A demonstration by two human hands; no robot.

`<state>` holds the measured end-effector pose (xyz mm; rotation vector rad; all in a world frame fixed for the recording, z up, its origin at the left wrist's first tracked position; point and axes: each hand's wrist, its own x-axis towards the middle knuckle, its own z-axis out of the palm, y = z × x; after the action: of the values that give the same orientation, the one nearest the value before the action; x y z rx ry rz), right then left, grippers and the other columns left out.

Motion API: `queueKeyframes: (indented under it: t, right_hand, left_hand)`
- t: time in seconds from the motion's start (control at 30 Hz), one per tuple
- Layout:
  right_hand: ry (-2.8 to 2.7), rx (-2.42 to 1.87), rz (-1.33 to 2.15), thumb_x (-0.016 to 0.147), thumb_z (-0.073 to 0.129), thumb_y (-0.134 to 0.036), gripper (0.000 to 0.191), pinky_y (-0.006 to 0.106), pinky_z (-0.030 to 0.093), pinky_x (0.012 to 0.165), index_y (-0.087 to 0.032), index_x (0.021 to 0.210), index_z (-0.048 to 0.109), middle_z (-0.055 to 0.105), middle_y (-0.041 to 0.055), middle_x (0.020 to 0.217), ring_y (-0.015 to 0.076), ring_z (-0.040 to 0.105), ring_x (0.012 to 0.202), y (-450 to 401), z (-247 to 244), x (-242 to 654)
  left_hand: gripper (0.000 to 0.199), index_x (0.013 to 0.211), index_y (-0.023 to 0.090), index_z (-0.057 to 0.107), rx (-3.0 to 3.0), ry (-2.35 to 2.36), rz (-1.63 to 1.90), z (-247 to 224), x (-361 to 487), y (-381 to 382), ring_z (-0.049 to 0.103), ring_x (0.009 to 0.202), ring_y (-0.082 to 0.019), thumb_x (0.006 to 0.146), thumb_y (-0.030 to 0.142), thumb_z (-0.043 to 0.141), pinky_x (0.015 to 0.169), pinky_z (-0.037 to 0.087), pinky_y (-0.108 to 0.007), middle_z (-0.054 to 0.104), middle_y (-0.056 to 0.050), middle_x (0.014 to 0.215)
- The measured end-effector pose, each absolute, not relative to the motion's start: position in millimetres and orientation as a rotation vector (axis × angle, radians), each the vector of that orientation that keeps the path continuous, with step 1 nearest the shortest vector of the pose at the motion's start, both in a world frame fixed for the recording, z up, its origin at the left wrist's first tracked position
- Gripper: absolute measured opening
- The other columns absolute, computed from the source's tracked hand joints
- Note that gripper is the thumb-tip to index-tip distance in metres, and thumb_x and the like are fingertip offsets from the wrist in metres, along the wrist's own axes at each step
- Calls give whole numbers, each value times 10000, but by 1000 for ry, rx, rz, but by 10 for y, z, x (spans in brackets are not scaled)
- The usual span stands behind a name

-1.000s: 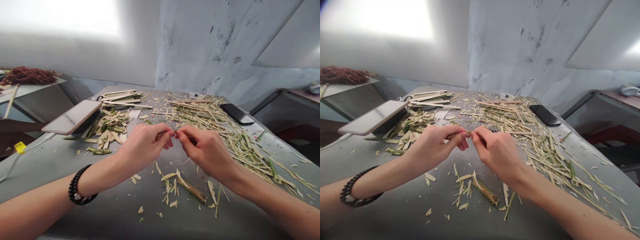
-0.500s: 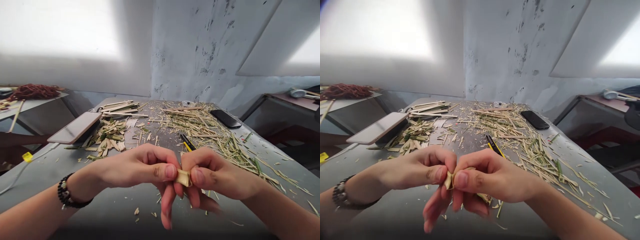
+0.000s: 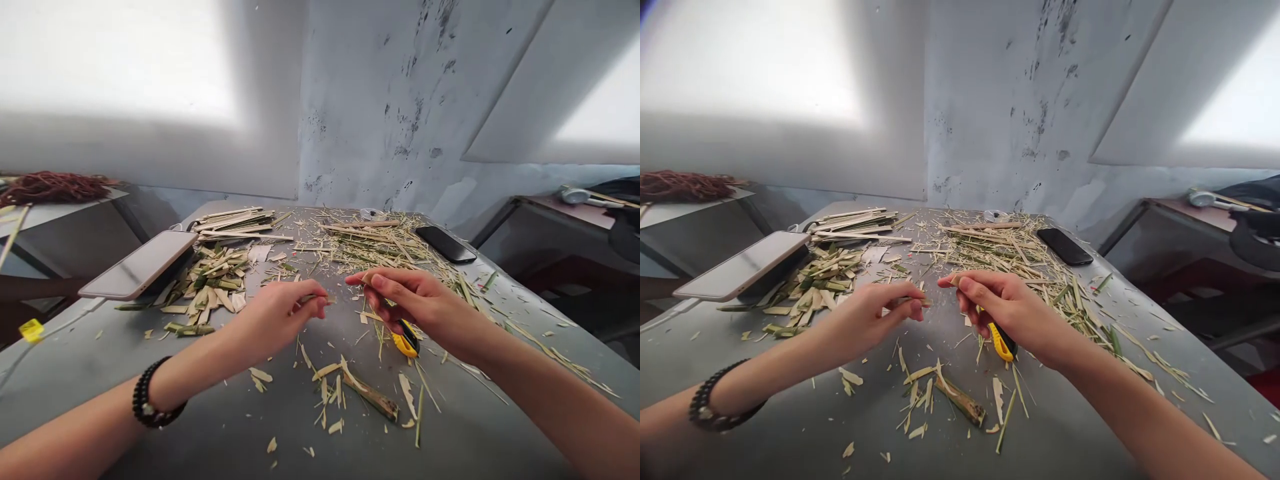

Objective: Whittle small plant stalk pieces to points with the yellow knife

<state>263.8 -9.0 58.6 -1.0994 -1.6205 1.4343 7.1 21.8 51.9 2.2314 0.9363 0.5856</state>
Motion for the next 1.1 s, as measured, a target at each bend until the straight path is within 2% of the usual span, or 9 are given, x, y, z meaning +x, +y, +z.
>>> queueKeyframes:
  t: [0.13, 0.27, 0.4, 0.53, 0.7, 0.77, 0.87, 1.0, 1.1]
  right_hand:
    - [-1772, -1199, 1267, 1013, 605, -436, 385, 270, 523, 646, -216, 1329, 596, 671, 22, 855, 145, 628, 748, 101, 587, 2559]
    - [-2009, -1209, 1077, 990, 620, -366, 192, 290, 527, 691, -184, 1051, 621, 718, 45, 885, 166, 678, 808, 418, 634, 2285]
    - [-2202, -962, 1036, 964, 634, -250, 101, 306, 508, 737, -181, 1019, 684, 729, 27, 858, 152, 657, 772, 779, 760, 1705]
    - [-2189, -796, 1166, 948, 616, -148, 262, 306, 512, 819, -204, 1184, 715, 740, 36, 1017, 144, 653, 836, 1087, 857, 1144]
    - [-1908, -774, 1369, 974, 605, -220, 499, 253, 544, 735, -229, 1464, 508, 635, 101, 1303, 130, 608, 881, 1166, 883, 1161]
    - [-1649, -765, 1544, 935, 671, -228, 540, 200, 538, 681, -259, 1453, 522, 615, 87, 1301, 113, 589, 870, 1073, 895, 1379]
    - [-1276, -750, 1690, 818, 771, -122, 564, 121, 500, 590, -305, 1334, 638, 609, 22, 1216, 69, 547, 791, 860, 915, 1805]
    - [-1196, -798, 1601, 775, 769, -27, 654, 87, 501, 585, -354, 1331, 655, 592, -7, 1238, 46, 514, 760, 556, 916, 2401]
    - [-1184, -877, 1529, 779, 781, -38, 661, 102, 545, 641, -353, 1345, 650, 575, -1, 1294, 73, 550, 870, 378, 888, 2787]
  left_hand:
    - [249, 1080, 193, 696, 2437, 835, 634, 347, 114, 124, 674, 881, -215, 1050, 285, 466, 813, 502, -339, 741, -76, 943]
    - [307, 1056, 136, 705, 2689, 591, 670, 263, 126, 14, 659, 803, -194, 1071, 260, 424, 774, 506, -308, 726, -65, 859]
    - [316, 1011, 133, 710, 2682, 506, 728, 247, 119, -21, 656, 741, -169, 1072, 288, 441, 728, 510, -274, 720, -42, 802]
    - [259, 1022, 139, 696, 2619, 522, 780, 272, 91, -3, 680, 786, -172, 1053, 279, 480, 719, 520, -260, 737, -57, 855]
    - [217, 1001, 150, 695, 2608, 586, 821, 284, 52, 23, 652, 744, -171, 1027, 231, 495, 698, 521, -268, 726, -47, 809]
    - [220, 1005, 156, 695, 2605, 607, 851, 286, 45, 23, 642, 744, -170, 1030, 216, 484, 700, 519, -269, 727, -36, 802]
    - [207, 1004, 150, 688, 2588, 615, 910, 301, 40, 15, 625, 739, -161, 1035, 196, 489, 689, 506, -261, 723, -27, 795]
    - [171, 998, 156, 683, 2509, 629, 874, 321, 39, 16, 635, 787, -150, 1022, 159, 513, 710, 502, -246, 730, -28, 844]
    - [169, 1025, 188, 684, 2460, 666, 819, 308, 44, 46, 644, 807, -140, 1010, 148, 521, 713, 500, -226, 714, -17, 867]
